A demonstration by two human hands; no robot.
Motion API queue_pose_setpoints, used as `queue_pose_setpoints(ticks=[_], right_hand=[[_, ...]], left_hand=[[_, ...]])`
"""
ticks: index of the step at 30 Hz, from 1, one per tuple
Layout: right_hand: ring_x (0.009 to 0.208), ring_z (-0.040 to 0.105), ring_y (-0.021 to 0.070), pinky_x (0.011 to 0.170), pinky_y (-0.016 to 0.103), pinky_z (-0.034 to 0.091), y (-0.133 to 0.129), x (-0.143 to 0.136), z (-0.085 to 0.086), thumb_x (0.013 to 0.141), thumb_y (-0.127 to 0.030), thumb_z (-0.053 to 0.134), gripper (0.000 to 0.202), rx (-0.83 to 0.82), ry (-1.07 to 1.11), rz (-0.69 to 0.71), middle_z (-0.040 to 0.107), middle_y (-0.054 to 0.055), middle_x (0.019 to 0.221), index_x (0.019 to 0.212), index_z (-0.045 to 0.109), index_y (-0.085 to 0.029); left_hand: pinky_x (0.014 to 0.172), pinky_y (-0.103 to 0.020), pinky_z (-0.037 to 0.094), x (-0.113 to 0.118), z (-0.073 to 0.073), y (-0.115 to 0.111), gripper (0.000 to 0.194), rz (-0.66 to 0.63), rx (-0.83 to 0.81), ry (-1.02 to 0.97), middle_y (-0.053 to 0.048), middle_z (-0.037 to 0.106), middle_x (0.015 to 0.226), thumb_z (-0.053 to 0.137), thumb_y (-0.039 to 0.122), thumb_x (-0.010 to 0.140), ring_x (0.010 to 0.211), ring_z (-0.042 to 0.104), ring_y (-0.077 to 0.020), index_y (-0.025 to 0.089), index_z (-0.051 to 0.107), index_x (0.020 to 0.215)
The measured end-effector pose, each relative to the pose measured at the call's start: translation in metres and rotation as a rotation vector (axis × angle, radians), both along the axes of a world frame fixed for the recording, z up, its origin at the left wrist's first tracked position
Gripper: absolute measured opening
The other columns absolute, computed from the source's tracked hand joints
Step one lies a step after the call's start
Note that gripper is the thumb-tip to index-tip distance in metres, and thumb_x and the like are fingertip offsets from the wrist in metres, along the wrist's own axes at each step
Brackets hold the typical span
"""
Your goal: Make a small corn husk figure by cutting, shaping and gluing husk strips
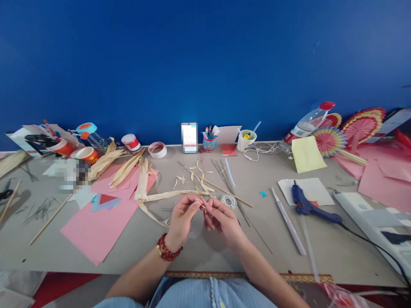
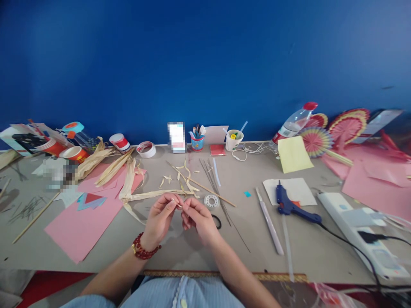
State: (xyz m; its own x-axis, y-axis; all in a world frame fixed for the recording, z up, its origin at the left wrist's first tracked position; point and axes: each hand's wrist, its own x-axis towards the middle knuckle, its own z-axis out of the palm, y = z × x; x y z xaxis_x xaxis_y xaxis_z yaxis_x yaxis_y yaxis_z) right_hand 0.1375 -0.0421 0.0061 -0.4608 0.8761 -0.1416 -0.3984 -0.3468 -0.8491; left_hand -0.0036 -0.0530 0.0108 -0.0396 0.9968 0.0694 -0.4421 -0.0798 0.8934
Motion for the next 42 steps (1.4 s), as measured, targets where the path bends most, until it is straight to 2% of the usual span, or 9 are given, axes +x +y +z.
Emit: queue_pose_setpoints(ticks=[4,9,12,15,18,21,35,38,42], right_hand=[[0.037,0.025,0.0055,0.04,0.019,0.031,0.004,0.001,0.004,0.084,-0.033,0.068,0.02,-0.256,0.224,0.142,0.043,-0.009,0.046,0.076,0.056,-0.019],[0.034,0.023,0.0056,0.035,0.019,0.027,0.008,0.007,0.004,0.084,-0.036,0.065,0.022,-0.258,0.065,0.17,0.042,-0.009,0.042,0.074,0.058,-0.018],[0.044,0.043,0.0102,0.045,0.023,0.039,0.006,0.009,0.003,0.09,-0.043,0.058,0.029,-0.017,-0.177,-0.002,0.052,-0.003,0.055,0.074,0.057,-0.019],[0.073,0.06,0.0181,0.069,0.031,0.049,0.002,0.012,0.005,0.096,-0.038,0.05,0.021,0.439,-0.516,-0.239,0.065,0.005,0.082,0.092,0.061,-0.02],[0.084,0.062,0.0229,0.078,0.037,0.049,-0.001,0.013,0.006,0.093,-0.028,0.055,0.016,0.839,-0.781,-0.282,0.069,0.009,0.098,0.107,0.059,-0.022],[0.08,0.063,0.0228,0.074,0.035,0.049,-0.002,0.011,0.004,0.093,-0.022,0.055,0.009,0.965,-0.859,-0.291,0.07,0.008,0.092,0.101,0.057,-0.022],[0.075,0.06,0.0182,0.069,0.029,0.046,-0.001,0.012,0.003,0.098,-0.027,0.048,0.01,0.728,-0.715,-0.171,0.065,0.005,0.086,0.095,0.057,-0.021],[0.065,0.054,0.0155,0.063,0.027,0.044,0.0,0.01,-0.001,0.099,-0.036,0.048,0.02,0.529,-0.549,-0.123,0.059,0.001,0.074,0.088,0.055,-0.021],[0.053,0.045,0.0117,0.057,0.025,0.043,-0.001,0.004,0.003,0.094,-0.049,0.054,0.032,0.117,-0.179,0.002,0.05,-0.004,0.062,0.08,0.051,-0.021]], left_hand=[[0.074,-0.028,0.049,0.0,0.001,-0.001,0.01,-0.047,0.012,-0.057,-0.002,0.066,0.08,0.065,0.024,0.09,0.072,0.059,-0.0128,0.018,0.066,0.081],[0.075,-0.031,0.051,-0.001,-0.001,-0.001,0.01,-0.054,0.046,-0.004,-0.003,0.067,0.083,0.064,0.026,0.09,0.072,0.061,-0.0143,0.018,0.066,0.084],[0.076,-0.031,0.051,-0.002,0.0,0.0,0.011,-0.011,0.02,0.03,-0.003,0.068,0.083,0.064,0.026,0.09,0.072,0.062,-0.0142,0.018,0.066,0.084],[0.078,-0.03,0.051,-0.002,0.001,0.001,0.011,0.05,-0.01,0.058,-0.003,0.068,0.083,0.066,0.027,0.089,0.073,0.063,-0.0142,0.017,0.067,0.084],[0.078,-0.03,0.051,-0.002,0.001,0.002,0.011,0.071,-0.034,0.058,-0.003,0.068,0.084,0.067,0.028,0.088,0.075,0.063,-0.0144,0.017,0.068,0.084],[0.082,-0.031,0.051,-0.001,0.0,0.002,0.011,0.082,-0.049,0.064,-0.004,0.069,0.085,0.068,0.028,0.087,0.081,0.064,-0.0159,0.017,0.068,0.084],[0.08,-0.032,0.051,-0.003,0.001,0.003,0.013,0.096,-0.032,0.094,-0.004,0.068,0.084,0.067,0.03,0.087,0.075,0.062,-0.0151,0.017,0.067,0.084],[0.079,-0.032,0.051,-0.003,0.0,0.003,0.014,0.077,-0.023,0.088,-0.004,0.068,0.084,0.067,0.031,0.087,0.075,0.061,-0.0152,0.017,0.066,0.083],[0.078,-0.032,0.052,-0.003,0.001,0.001,0.015,0.055,-0.023,0.064,-0.005,0.068,0.084,0.067,0.031,0.087,0.074,0.061,-0.0154,0.018,0.065,0.082]])
